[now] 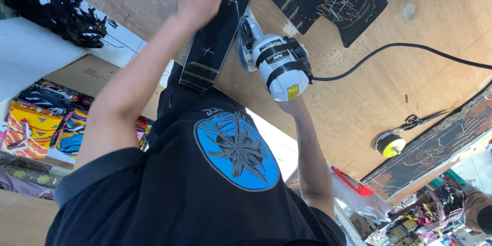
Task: The person aligns a patterned black fabric on a wooden table, then uses a handheld electric cutting tool to cut along marked lines. The person repositions the fabric and continues cutting, producing several shaped pieces that are stacked on the table.
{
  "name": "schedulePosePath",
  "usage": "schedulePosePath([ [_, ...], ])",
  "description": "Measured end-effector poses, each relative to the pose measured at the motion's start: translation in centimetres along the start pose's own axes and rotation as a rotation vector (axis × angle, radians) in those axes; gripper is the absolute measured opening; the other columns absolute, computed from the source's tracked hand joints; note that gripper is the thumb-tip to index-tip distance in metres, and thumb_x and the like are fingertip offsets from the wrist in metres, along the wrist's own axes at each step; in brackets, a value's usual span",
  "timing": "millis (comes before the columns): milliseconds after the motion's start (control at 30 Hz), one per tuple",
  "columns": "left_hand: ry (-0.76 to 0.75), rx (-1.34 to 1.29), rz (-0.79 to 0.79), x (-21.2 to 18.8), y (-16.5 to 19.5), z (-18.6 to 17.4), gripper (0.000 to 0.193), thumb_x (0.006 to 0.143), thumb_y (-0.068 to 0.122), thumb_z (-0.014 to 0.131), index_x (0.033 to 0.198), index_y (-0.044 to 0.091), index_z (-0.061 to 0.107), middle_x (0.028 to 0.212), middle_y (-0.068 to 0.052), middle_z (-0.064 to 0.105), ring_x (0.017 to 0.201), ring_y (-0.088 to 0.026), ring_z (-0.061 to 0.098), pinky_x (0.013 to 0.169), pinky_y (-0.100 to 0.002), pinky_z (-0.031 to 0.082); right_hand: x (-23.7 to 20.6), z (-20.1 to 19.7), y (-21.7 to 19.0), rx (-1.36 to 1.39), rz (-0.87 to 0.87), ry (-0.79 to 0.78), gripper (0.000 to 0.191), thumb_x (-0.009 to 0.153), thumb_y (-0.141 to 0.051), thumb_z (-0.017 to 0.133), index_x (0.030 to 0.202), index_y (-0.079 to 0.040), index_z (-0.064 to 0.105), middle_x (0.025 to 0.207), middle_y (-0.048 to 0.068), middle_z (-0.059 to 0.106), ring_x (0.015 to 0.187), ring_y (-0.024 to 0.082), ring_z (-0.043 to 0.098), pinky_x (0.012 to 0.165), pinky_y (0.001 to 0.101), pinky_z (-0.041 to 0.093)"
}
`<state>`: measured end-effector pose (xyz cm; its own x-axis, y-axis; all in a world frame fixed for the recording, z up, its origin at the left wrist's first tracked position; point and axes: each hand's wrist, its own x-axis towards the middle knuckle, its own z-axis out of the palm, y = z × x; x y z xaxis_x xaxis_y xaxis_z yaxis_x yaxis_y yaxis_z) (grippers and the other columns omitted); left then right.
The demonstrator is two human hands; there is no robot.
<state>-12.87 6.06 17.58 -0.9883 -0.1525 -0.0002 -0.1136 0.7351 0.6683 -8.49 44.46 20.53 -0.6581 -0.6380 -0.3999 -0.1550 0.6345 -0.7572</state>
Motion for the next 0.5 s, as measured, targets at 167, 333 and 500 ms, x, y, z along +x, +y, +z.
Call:
schedulePosePath([
  [167, -0.03, 0.167, 0.071, -9.5, 2.5, 1.8, 0.063, 0.111, 0.033, 0.057, 0.164, 0.004, 0.038, 0.17, -0.015, 0.029, 0.16, -0.034, 0.016, 0.127, -0.06, 0.007, 0.0, 1.9, -1.5, 0.057, -0.046, 0.07, 0.029, 0.098, -0.022, 0.071, 0.123, -0.008, 0.068, 0.114, 0.01, 0.073, 0.107, 0.026, 0.07, 0.088, 0.0385, 0.055],
  [333, -0.069, 0.268, 0.043, -11.8, 2.3, 2.8, 0.062, 0.114, 0.036, 0.047, 0.165, 0.002, 0.036, 0.173, -0.011, 0.027, 0.161, -0.029, 0.016, 0.128, -0.058, 0.006, 0.7, 3.4, -4.2, -0.105, -0.02, 0.084, 0.024, 0.102, -0.025, 0.068, 0.118, -0.007, 0.069, 0.106, 0.01, 0.073, 0.1, 0.026, 0.069, 0.083, 0.0396, 0.054],
  [500, -0.052, 0.28, 0.059, -11.6, 1.9, 2.5, 0.062, 0.114, 0.035, 0.046, 0.165, 0.002, 0.036, 0.173, -0.012, 0.027, 0.161, -0.029, 0.016, 0.129, -0.057, 0.006, 2.4, 3.9, -7.3, -0.01, 0.248, 0.06, 0.03, 0.105, -0.034, 0.066, 0.099, -0.004, 0.067, 0.075, 0.009, 0.061, 0.069, 0.023, 0.061, 0.062, 0.0371, 0.047],
])
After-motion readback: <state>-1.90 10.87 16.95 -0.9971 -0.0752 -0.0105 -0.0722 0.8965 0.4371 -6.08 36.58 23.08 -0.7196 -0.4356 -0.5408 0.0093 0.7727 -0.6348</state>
